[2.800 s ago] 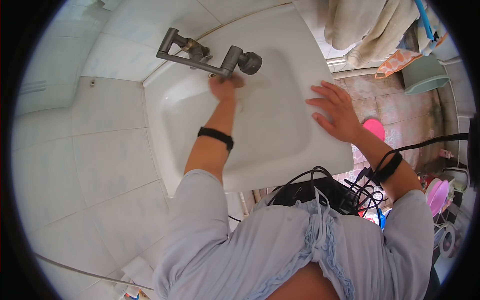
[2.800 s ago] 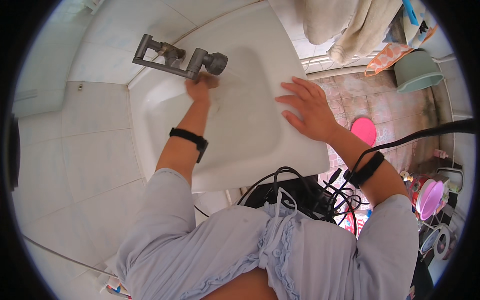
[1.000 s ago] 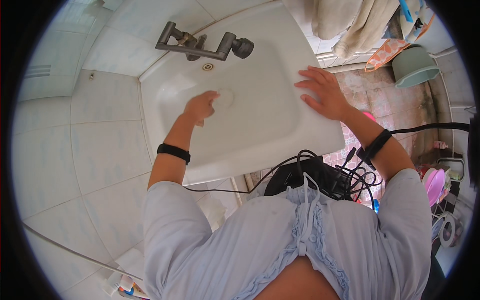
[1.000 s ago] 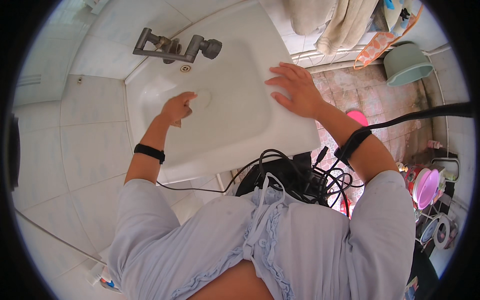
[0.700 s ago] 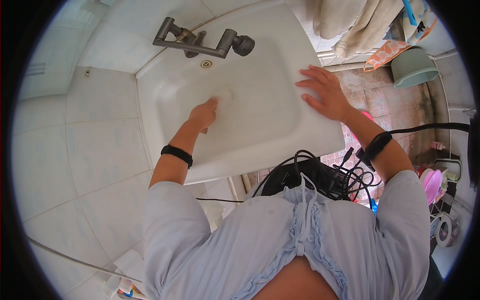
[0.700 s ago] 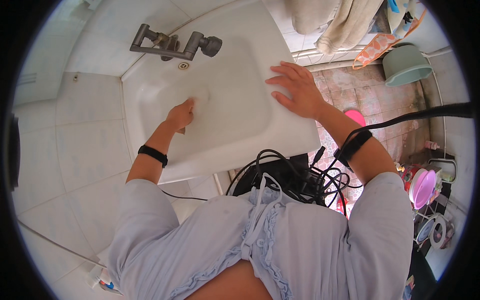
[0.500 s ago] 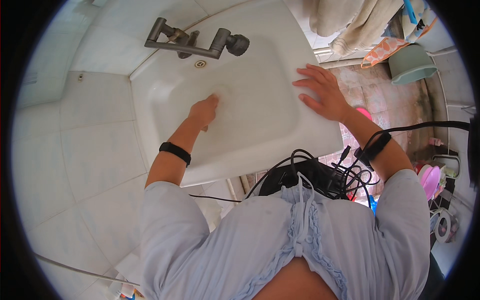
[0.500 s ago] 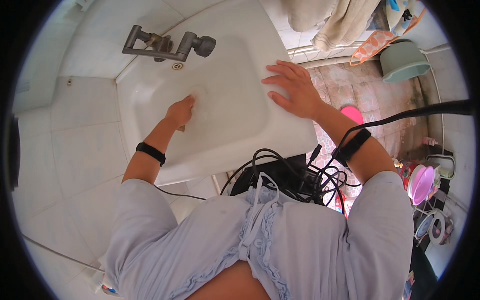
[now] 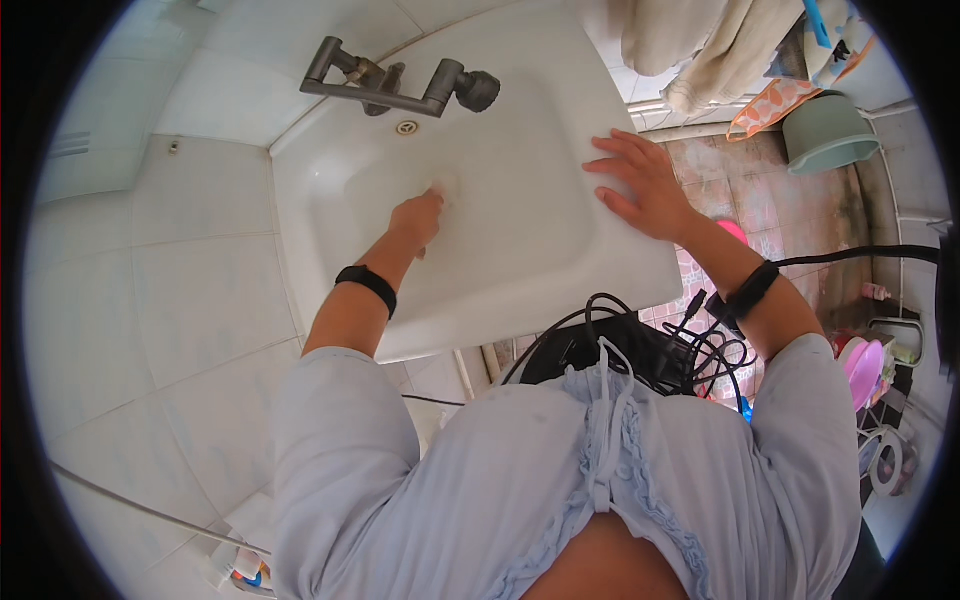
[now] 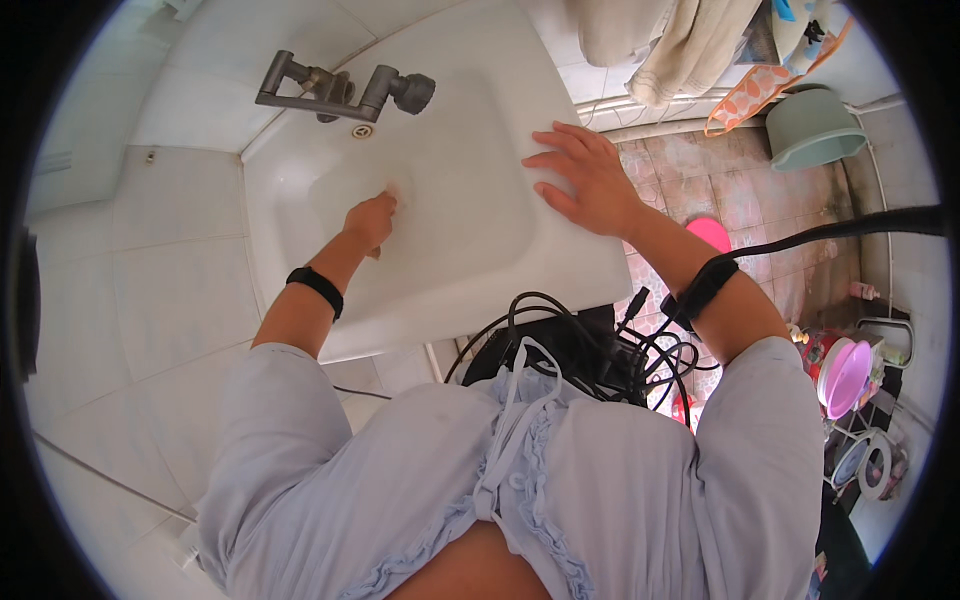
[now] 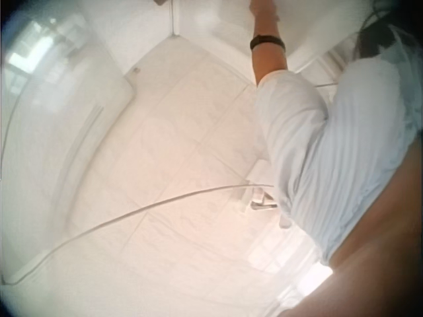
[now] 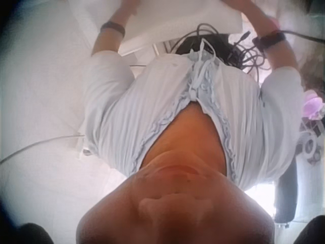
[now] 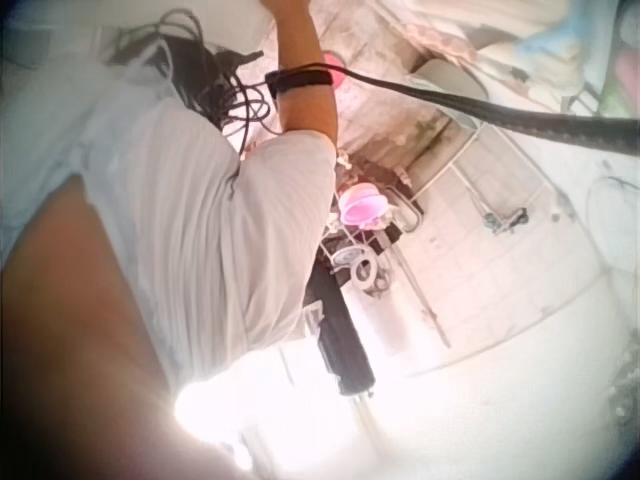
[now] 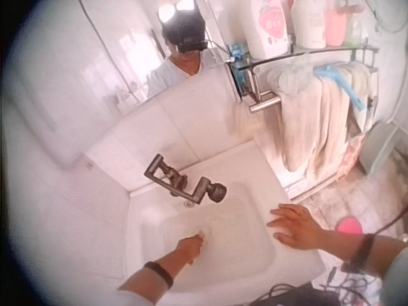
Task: The person cleans a bathroom sink by scrubbing the ceramic surface and the faucet area using a small piece of abrasive pad, occasionally rinsing the area with water from the faucet and manipulating the drain stopper.
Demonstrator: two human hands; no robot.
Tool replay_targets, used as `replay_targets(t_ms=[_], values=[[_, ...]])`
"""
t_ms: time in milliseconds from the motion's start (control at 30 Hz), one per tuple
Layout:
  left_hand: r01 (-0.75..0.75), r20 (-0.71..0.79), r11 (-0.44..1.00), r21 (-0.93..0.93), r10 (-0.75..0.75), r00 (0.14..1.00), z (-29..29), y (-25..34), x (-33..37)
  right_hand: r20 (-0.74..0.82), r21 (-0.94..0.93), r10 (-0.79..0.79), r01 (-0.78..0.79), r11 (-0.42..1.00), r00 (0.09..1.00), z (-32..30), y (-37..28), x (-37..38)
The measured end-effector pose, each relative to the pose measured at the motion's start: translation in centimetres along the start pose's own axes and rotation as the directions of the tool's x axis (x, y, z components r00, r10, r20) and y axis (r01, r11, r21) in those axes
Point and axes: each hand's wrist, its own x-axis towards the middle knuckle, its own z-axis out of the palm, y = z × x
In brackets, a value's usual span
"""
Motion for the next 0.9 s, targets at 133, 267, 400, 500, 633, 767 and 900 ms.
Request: replay_targets(t_ms=[133,267,400,500,633,767,900], values=[[0.030,-0.059,0.999,-0.027,-0.032,0.998,-0.3,-0.4,0.2,-0.054,0.013,-0.021,0.022,1.000,0.998,0.1,0.7,0.4],[-0.043,-0.336,0.958,-0.283,-0.057,0.940,0.4,-2.3,2.2,-0.005,0.012,0.007,-0.007,1.000,1.000,0.2,0.7,0.5],[0.017,-0.179,0.883,-0.469,-0.113,0.977,0.3,-3.7,6.1,0.017,0.004,0.030,-0.030,1.000,0.999,0.2,0.6,0.4],[0.032,-0.033,0.930,-0.366,-0.047,0.998,0.5,-3.3,8.0,0.014,0.020,0.027,-0.028,0.999,1.000,0.0,0.6,0.4],[-0.015,-0.065,0.967,-0.255,-0.002,0.998,1.3,-3.0,8.8,0.037,0.038,0.031,-0.033,0.999,0.999,0.1,0.4,0.4],[0.080,0.003,0.881,-0.466,-0.089,0.996,2.3,-3.0,8.3,0.034,0.038,0.037,-0.039,0.999,0.999,-0.4,0.1,0.5],[0.060,0.031,0.880,-0.471,-0.051,0.998,1.3,-2.6,7.3,0.022,0.044,0.014,-0.015,0.999,1.000,-0.4,0.2,0.5]])
